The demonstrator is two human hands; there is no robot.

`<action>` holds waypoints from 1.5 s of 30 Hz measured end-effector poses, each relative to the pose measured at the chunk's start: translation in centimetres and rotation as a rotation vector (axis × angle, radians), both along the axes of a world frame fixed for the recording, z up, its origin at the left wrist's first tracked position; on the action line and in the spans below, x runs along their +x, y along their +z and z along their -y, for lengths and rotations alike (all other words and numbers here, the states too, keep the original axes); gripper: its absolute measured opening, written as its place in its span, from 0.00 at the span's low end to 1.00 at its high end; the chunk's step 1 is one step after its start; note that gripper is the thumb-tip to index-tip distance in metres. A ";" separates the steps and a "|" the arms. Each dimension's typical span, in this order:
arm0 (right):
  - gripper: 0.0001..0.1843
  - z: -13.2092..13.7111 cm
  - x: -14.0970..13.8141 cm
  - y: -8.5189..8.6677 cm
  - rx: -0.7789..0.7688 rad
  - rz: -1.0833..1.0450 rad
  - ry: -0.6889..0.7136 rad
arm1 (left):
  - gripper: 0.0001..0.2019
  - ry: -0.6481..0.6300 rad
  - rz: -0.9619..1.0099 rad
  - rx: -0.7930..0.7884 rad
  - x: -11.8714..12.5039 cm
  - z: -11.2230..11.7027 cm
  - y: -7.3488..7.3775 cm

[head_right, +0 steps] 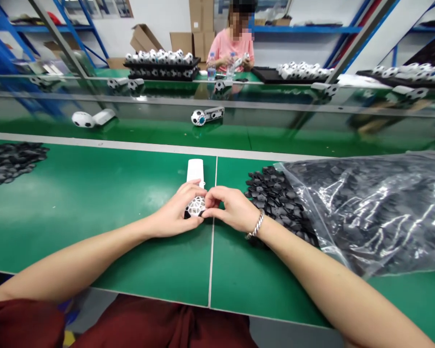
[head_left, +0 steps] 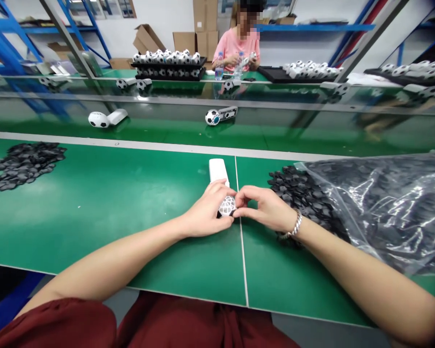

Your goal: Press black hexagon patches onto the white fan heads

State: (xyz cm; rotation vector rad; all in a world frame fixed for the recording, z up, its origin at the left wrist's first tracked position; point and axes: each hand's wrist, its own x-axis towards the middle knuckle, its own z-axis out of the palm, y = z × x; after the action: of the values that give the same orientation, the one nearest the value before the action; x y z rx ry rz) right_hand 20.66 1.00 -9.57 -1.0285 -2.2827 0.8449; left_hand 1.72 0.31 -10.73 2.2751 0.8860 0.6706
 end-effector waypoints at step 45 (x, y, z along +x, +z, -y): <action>0.16 -4.0 5.7 -1.0 0.406 1.030 -0.441 | 0.22 -0.174 0.043 0.024 -0.9 -1.2 -0.2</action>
State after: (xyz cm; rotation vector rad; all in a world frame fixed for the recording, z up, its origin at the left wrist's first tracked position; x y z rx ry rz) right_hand 26.34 5.03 -10.55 -1.9310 -2.6020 -0.4521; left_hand 0.81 1.47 -10.89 2.3179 0.6541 0.6529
